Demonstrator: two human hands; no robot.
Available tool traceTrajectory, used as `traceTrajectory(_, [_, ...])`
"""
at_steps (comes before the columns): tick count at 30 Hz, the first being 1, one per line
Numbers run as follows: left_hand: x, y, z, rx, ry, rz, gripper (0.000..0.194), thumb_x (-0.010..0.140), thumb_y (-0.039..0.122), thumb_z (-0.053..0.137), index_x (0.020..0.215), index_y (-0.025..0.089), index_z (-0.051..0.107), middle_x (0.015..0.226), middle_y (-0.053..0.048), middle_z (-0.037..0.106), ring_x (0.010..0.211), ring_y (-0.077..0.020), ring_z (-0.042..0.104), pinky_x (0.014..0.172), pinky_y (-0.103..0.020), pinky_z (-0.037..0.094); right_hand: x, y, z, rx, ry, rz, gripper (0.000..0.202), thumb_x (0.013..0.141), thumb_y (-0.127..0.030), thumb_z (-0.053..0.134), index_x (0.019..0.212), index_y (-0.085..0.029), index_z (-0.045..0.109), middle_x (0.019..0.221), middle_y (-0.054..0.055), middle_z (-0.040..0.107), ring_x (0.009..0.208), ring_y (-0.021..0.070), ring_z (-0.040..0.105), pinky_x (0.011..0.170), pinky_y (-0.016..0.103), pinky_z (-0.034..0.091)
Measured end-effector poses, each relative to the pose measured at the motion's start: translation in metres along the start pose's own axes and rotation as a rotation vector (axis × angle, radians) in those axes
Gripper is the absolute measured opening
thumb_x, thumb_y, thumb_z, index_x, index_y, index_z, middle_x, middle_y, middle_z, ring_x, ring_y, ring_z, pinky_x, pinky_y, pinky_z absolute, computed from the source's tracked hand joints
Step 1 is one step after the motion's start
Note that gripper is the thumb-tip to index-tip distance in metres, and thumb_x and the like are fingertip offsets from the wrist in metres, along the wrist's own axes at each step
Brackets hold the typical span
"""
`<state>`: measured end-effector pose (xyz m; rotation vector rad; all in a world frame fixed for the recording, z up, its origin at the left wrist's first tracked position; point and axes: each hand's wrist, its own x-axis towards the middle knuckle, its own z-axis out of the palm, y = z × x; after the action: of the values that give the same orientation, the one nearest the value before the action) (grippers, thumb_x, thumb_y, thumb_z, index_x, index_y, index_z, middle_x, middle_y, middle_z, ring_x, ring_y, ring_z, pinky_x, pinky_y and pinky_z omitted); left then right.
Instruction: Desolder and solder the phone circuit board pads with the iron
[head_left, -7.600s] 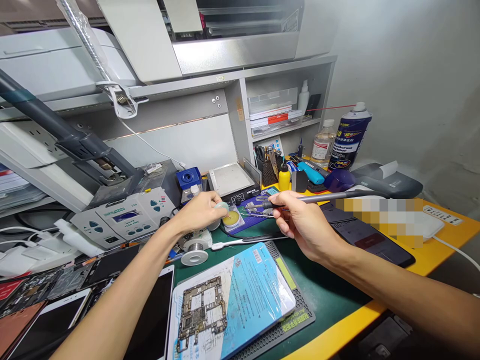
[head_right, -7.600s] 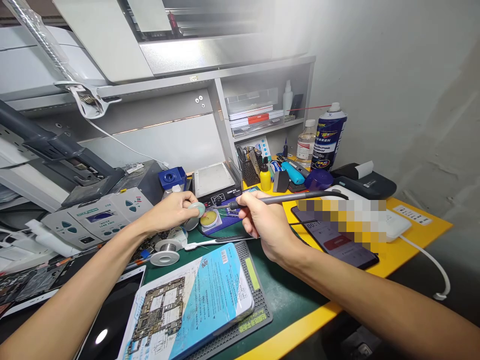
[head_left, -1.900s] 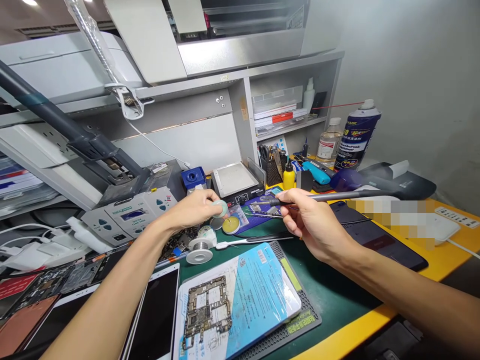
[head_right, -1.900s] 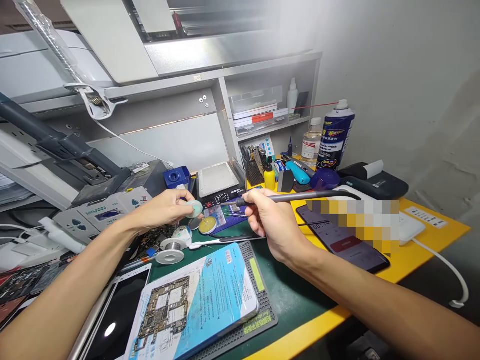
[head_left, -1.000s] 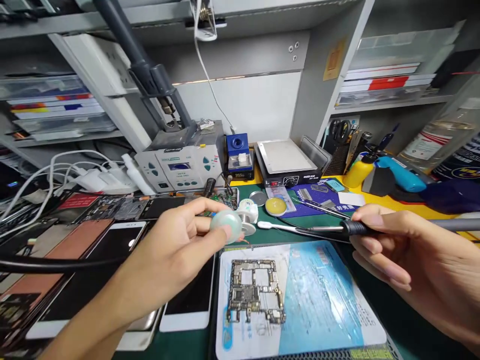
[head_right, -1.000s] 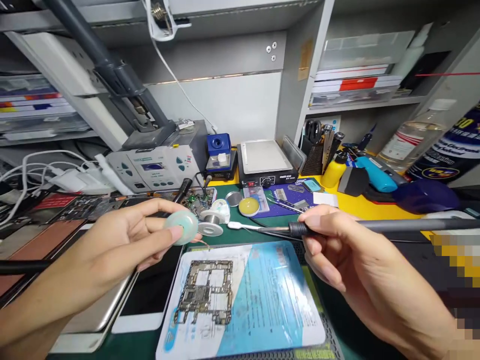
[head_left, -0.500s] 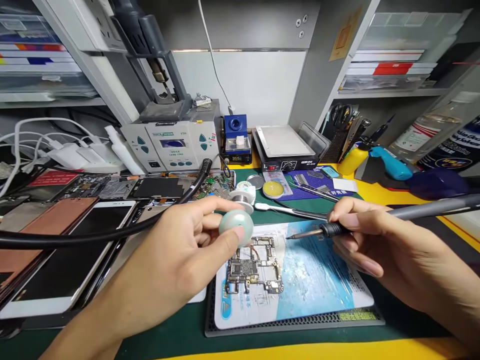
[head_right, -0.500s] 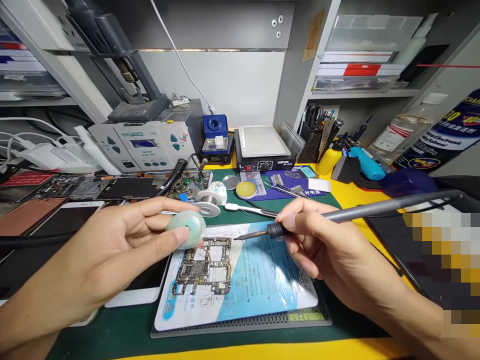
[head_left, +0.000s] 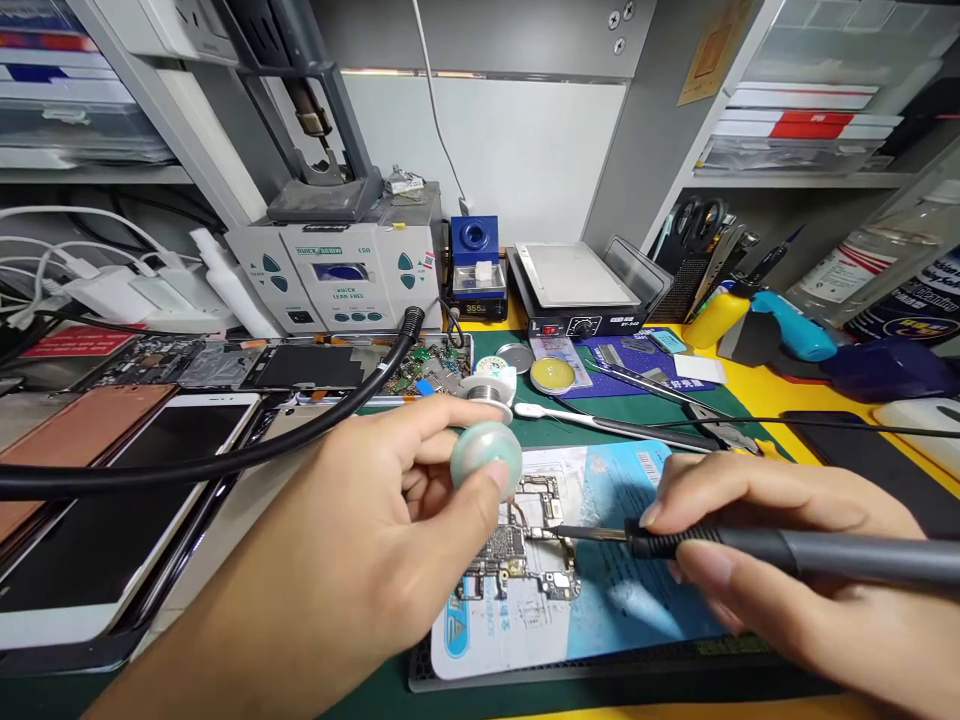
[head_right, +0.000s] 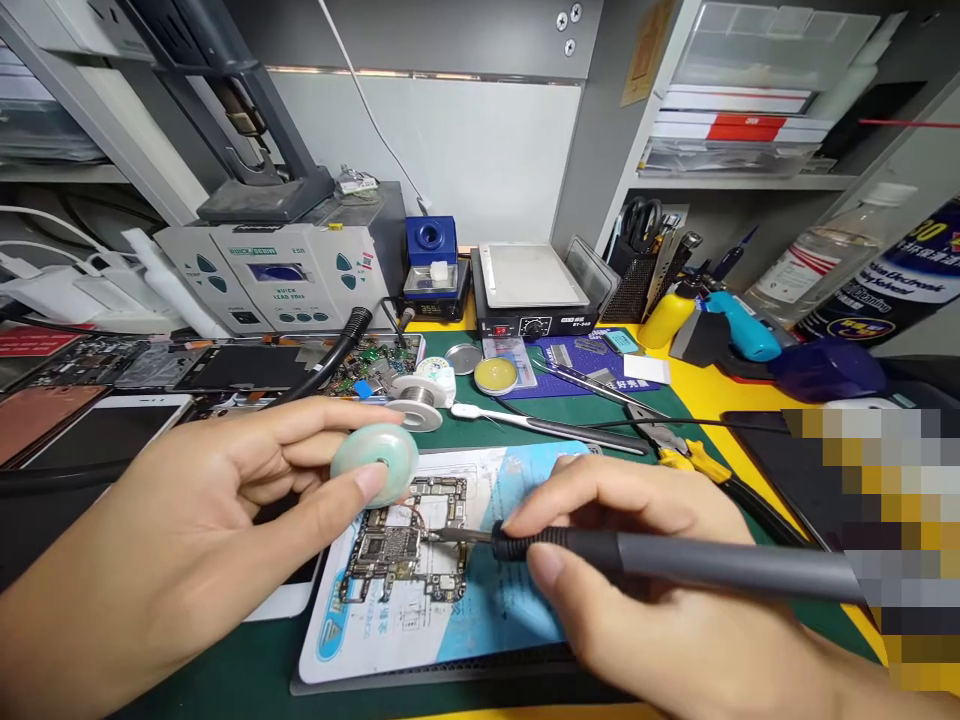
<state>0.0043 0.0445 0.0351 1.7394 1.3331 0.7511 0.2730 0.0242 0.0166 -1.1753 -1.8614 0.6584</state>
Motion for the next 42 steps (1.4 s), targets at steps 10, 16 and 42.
traceTrajectory(10, [0.001, 0.001, 0.003, 0.042, 0.034, 0.058, 0.029, 0.096, 0.045, 0.067, 0.116, 0.027, 0.078, 0.064, 0.002, 0.074, 0.083, -0.0264, 0.082, 0.037, -0.019, 0.045, 0.004, -0.007, 0.014, -0.136, 0.012, -0.235, 0.030, 0.075, -0.006, 0.063, 0.083, -0.033, 0.074, 0.070, -0.008, 0.083, 0.061, 0.0108, 0.080, 0.051, 0.009, 0.058])
traceTrajectory(16, [0.002, 0.002, 0.003, 0.024, 0.020, 0.040, 0.028, 0.096, 0.044, 0.066, 0.114, 0.026, 0.077, 0.088, -0.003, 0.084, 0.082, -0.0257, 0.084, 0.032, -0.019, 0.040, -0.002, -0.006, 0.012, -0.099, -0.027, -0.256, 0.030, 0.080, -0.004, 0.065, 0.088, -0.031, 0.074, 0.072, -0.005, 0.082, 0.063, 0.0117, 0.079, 0.053, 0.012, 0.059])
traceTrajectory(42, [0.002, -0.001, 0.002, 0.059, 0.034, 0.056, 0.026, 0.095, 0.045, 0.071, 0.113, 0.028, 0.079, 0.074, 0.000, 0.077, 0.083, -0.0264, 0.081, 0.048, -0.023, 0.057, -0.020, 0.005, 0.009, -0.105, -0.117, -0.289, 0.041, 0.084, -0.003, 0.074, 0.110, -0.033, 0.074, 0.083, 0.000, 0.080, 0.063, 0.0197, 0.078, 0.058, 0.028, 0.063])
